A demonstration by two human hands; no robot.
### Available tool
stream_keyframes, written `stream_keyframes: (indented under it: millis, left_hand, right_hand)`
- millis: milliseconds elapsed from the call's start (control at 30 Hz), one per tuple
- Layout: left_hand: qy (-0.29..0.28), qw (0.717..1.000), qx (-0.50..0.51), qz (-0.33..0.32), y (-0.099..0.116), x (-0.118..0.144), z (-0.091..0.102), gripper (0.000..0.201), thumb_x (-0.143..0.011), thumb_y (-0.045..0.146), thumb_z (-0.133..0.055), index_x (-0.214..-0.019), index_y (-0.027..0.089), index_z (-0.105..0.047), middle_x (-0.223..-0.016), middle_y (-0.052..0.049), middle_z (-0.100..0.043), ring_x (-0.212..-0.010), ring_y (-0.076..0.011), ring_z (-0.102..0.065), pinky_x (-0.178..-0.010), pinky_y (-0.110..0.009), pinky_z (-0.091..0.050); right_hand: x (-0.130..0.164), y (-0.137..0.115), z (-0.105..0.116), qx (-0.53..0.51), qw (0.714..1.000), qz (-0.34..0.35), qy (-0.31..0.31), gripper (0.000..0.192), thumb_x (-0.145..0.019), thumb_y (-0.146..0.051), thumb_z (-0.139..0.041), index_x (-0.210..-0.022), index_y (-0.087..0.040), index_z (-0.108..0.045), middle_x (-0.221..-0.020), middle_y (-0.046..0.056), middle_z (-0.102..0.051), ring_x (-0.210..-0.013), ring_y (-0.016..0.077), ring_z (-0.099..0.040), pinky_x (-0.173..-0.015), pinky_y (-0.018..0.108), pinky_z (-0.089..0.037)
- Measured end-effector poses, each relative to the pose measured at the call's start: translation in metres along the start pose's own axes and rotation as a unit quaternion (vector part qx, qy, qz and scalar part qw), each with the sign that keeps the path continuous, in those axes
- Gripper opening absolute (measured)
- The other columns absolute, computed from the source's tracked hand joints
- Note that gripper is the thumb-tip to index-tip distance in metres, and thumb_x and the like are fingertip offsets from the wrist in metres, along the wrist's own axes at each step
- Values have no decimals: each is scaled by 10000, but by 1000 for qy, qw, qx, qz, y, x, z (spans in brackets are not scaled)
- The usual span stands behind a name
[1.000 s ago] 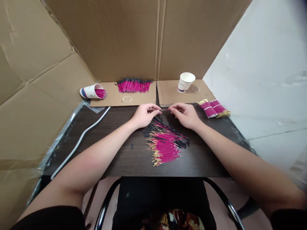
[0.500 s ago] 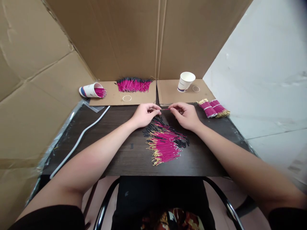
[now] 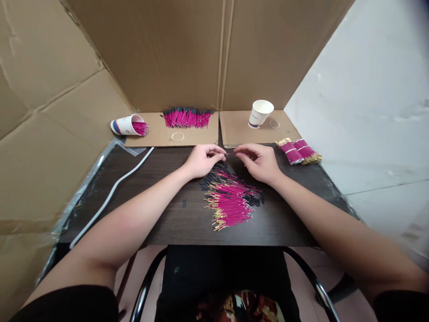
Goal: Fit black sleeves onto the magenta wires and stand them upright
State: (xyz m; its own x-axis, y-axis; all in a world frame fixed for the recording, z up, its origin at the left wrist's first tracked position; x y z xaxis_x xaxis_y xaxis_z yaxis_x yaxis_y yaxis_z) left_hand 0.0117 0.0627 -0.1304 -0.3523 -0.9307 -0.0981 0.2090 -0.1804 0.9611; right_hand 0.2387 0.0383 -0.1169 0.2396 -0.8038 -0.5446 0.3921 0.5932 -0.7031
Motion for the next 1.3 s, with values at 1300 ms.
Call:
stream_keyframes:
  millis: [1300]
  left_hand:
    - [11, 999, -35, -18, 5, 3, 0, 130, -941, 203, -857, -1062, 157, -873, -931, -79, -849, -823, -192, -754, -873, -376, -624]
  right_hand:
    - [1, 5, -6, -62, 995, -68, -33, 213, -1011, -395, -763, -1085, -213, -846, -926, 71, -837, -775, 243, -773, -705, 383, -633]
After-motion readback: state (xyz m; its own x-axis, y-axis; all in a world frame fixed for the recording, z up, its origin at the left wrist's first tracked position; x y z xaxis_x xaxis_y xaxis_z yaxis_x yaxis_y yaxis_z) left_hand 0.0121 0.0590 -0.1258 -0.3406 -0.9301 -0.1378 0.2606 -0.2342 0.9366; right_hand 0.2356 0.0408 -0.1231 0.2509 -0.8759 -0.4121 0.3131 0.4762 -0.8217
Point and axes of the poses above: each hand's wrist, its own x-axis away from the middle knuckle, its own z-axis out of the back of the hand, y = z × x, the point moved 4 cm from there along -x, towards the middle knuckle
